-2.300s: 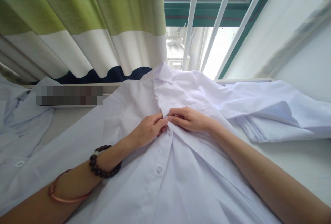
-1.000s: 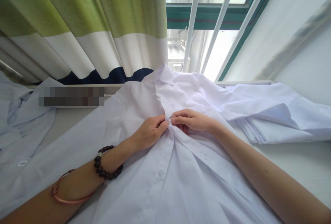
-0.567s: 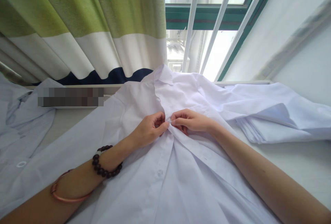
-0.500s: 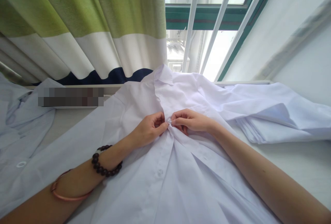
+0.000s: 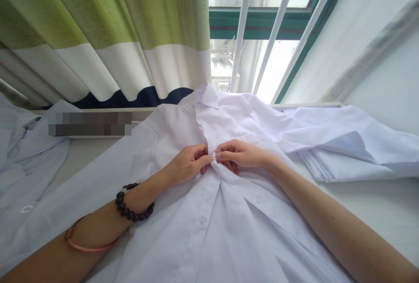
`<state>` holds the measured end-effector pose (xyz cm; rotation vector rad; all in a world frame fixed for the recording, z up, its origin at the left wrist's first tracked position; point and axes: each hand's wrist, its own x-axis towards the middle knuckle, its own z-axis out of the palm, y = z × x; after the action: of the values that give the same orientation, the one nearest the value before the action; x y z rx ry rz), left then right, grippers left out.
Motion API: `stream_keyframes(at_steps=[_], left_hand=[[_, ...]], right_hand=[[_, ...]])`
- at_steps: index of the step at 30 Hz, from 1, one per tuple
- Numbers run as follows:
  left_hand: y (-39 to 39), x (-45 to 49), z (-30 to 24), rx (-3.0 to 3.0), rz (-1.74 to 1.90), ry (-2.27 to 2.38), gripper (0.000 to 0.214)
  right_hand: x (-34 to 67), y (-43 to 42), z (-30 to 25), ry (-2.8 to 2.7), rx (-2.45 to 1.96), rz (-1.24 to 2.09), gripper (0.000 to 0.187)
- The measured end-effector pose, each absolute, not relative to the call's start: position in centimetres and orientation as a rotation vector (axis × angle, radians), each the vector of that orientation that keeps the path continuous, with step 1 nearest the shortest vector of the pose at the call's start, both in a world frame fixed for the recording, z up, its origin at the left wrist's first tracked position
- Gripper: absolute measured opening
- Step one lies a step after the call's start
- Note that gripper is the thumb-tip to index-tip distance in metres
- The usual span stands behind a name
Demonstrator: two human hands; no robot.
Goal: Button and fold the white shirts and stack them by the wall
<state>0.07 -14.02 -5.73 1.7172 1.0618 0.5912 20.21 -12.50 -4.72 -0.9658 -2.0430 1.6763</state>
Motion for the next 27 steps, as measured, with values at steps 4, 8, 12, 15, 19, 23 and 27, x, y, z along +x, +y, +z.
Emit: stream_keyframes(at_steps=[4,8,12,15,19,23,27], left_hand=[[-14.1,0.2,-5.6,1.708,0.580,1.138,0.033],[-13.8,0.4,-5.7,1.688,0.665,1.245,0.037],[-13.2,0.1,-5.8,1.712,0.818,1.352,0.042],[-13.0,0.0,-5.8,1.914,0.731,1.284,0.029],[-13.4,0.1,-5.6,2.301,0.618,1.300,0.032],[-13.9,-0.2,-6.2,2.704,0.487,1.506,0.040],[-13.3,-0.8,-7.3,2.724,0.220,1.628,0.057]], right_hand=[[20.0,-12.7,-4.3,-2.129,-0.986,1.660,0.021],[19.8,-12.9,-4.1,-2.114,-1.013,1.630,0.023],[19.7,-12.9,-4.1,-2.104,-1.018,1.625,0.024],[19.6,-12.8,-4.2,-2.097,-1.036,1.652,0.023],[19.4,-12.7,-4.0,-2.099,-1.076,1.714,0.024],[19.9,-12.4,-3.7,-2.140,-1.125,1.672,0.024],[20.9,-11.5,-4.1,-2.195,-1.341,0.846,0.023]])
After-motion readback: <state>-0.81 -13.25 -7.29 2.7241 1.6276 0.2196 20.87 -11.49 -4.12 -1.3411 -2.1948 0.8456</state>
